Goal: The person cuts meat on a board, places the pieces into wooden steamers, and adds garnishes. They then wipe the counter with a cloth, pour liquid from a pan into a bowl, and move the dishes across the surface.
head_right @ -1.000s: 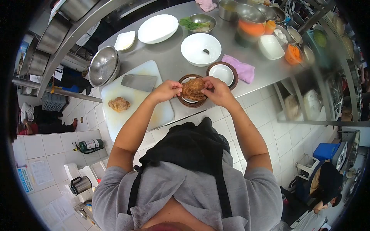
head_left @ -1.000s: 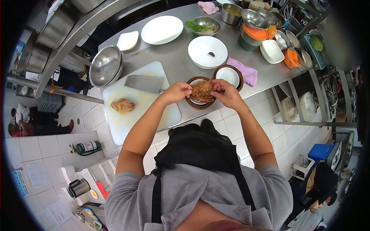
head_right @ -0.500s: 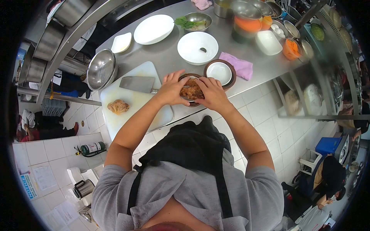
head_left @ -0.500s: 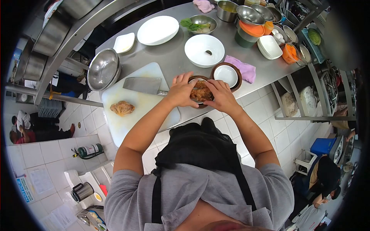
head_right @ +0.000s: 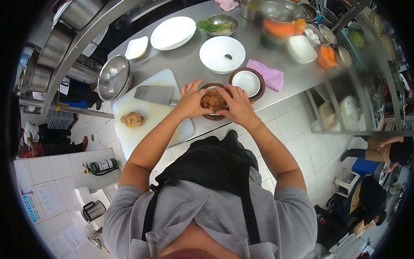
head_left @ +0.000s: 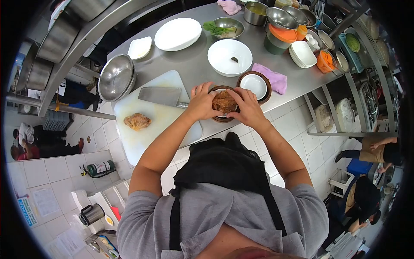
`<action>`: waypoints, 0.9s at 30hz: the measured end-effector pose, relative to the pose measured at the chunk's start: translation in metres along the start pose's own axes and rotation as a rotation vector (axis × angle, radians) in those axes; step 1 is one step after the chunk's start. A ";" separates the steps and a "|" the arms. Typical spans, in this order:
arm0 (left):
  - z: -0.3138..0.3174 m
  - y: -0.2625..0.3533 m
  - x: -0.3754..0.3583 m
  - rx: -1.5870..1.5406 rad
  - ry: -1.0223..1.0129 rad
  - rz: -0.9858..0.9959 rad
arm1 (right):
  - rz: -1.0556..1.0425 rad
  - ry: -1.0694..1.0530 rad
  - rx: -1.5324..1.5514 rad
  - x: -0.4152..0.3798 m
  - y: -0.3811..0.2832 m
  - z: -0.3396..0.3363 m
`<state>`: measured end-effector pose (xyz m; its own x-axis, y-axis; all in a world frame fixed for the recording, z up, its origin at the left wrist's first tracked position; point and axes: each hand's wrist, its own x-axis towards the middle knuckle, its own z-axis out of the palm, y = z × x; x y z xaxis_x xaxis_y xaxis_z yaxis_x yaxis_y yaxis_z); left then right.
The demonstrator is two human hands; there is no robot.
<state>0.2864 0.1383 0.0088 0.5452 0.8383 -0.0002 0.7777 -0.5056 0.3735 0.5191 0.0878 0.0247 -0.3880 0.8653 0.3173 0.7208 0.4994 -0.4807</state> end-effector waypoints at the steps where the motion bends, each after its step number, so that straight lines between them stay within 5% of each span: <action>1: 0.002 -0.002 -0.001 0.000 0.002 -0.004 | -0.025 0.015 -0.004 0.000 -0.001 -0.001; 19: -0.004 -0.008 -0.007 -0.047 -0.007 0.012 | 0.043 -0.060 0.016 0.003 -0.003 0.001; 27: -0.078 -0.154 -0.143 -0.224 0.551 -0.516 | 0.039 0.149 0.207 -0.001 -0.016 -0.006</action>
<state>0.0643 0.1119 0.0239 -0.1468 0.9658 0.2137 0.7765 -0.0213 0.6298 0.5112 0.0787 0.0372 -0.2622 0.8760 0.4047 0.5946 0.4770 -0.6472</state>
